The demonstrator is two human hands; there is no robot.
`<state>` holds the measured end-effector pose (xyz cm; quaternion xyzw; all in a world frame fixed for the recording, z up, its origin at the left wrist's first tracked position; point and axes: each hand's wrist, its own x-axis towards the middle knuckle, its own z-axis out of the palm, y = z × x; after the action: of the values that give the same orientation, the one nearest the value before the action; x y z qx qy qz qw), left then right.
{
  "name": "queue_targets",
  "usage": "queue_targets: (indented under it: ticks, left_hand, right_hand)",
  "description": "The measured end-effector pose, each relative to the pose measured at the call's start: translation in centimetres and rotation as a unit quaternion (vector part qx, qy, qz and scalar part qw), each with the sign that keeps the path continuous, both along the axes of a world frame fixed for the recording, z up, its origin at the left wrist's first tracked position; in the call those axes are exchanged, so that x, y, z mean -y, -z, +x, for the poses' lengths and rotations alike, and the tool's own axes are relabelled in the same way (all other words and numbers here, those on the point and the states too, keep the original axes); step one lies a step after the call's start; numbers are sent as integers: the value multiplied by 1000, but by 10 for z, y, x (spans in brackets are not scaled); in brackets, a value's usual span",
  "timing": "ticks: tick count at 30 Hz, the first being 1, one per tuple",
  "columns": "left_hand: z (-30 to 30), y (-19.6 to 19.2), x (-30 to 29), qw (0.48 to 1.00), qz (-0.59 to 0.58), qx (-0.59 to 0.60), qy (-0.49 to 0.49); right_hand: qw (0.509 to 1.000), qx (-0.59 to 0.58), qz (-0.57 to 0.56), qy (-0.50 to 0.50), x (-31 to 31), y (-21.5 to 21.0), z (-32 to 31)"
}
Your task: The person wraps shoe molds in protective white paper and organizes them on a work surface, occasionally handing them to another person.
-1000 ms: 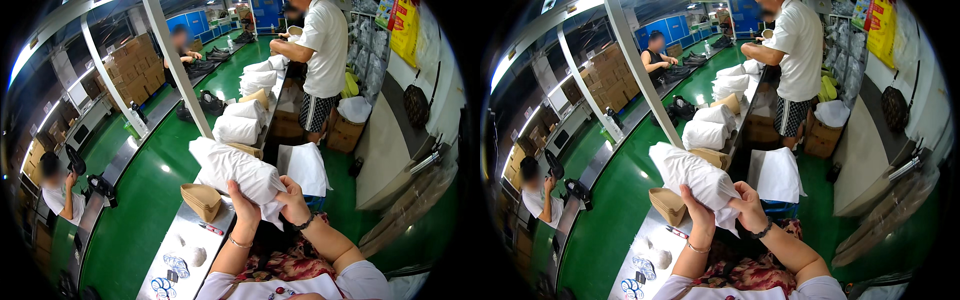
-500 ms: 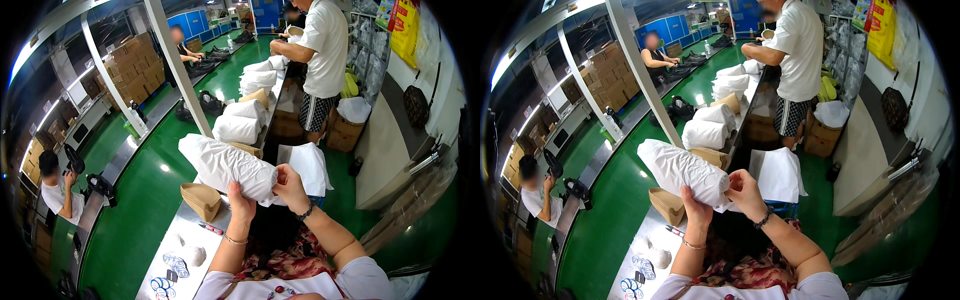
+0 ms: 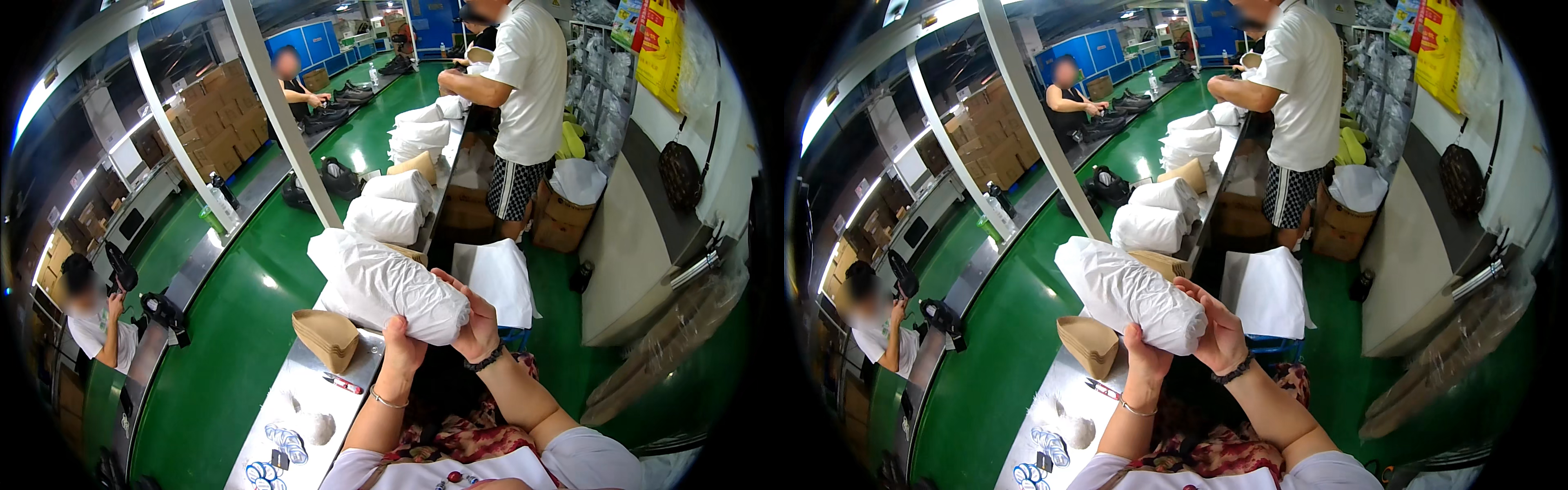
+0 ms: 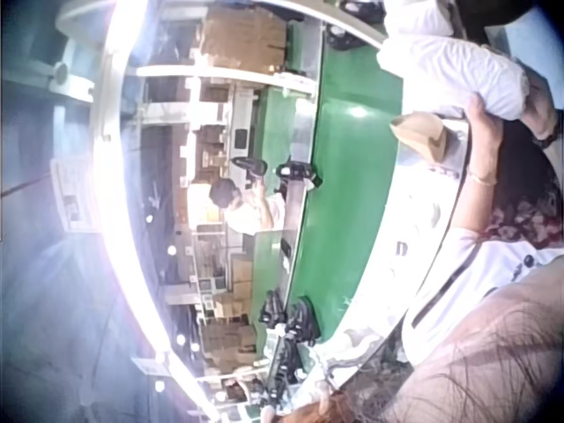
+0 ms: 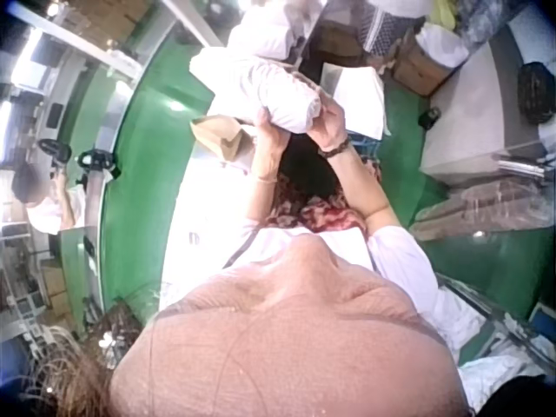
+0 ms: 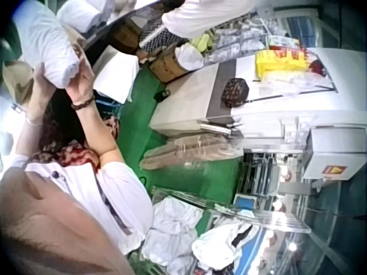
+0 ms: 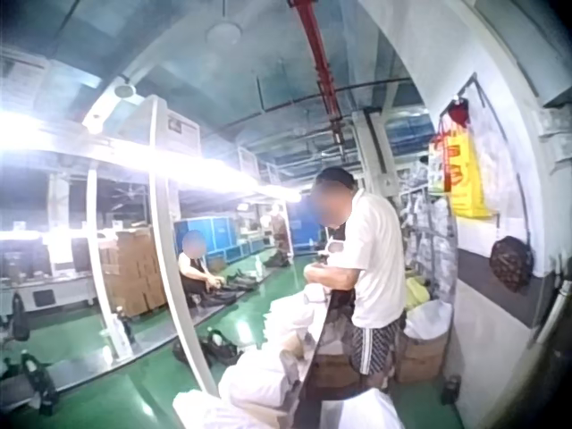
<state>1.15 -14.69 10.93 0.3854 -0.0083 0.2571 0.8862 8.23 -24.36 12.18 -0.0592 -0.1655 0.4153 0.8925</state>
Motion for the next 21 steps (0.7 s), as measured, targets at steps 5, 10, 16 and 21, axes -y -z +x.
queue_targets:
  ticks: [5, 10, 16, 21]
  left_hand:
    - [21, 26, -19, 997, 8, -33, -70]
    - [56, 26, -9, 992, -3, -49, -120]
    - [79, 7, -5, 979, 129, -114, -107]
    - [90, -7, -40, 725, 516, -145, -433]
  right_hand:
    - [955, 192, -199, 103, 13, 28, 24]
    - [857, 389, -219, 258, 8, 21, 22]
    - [816, 352, -286, 358, 7, 22, 52]
    - [561, 530, -420, 478, 43, 7, 97]
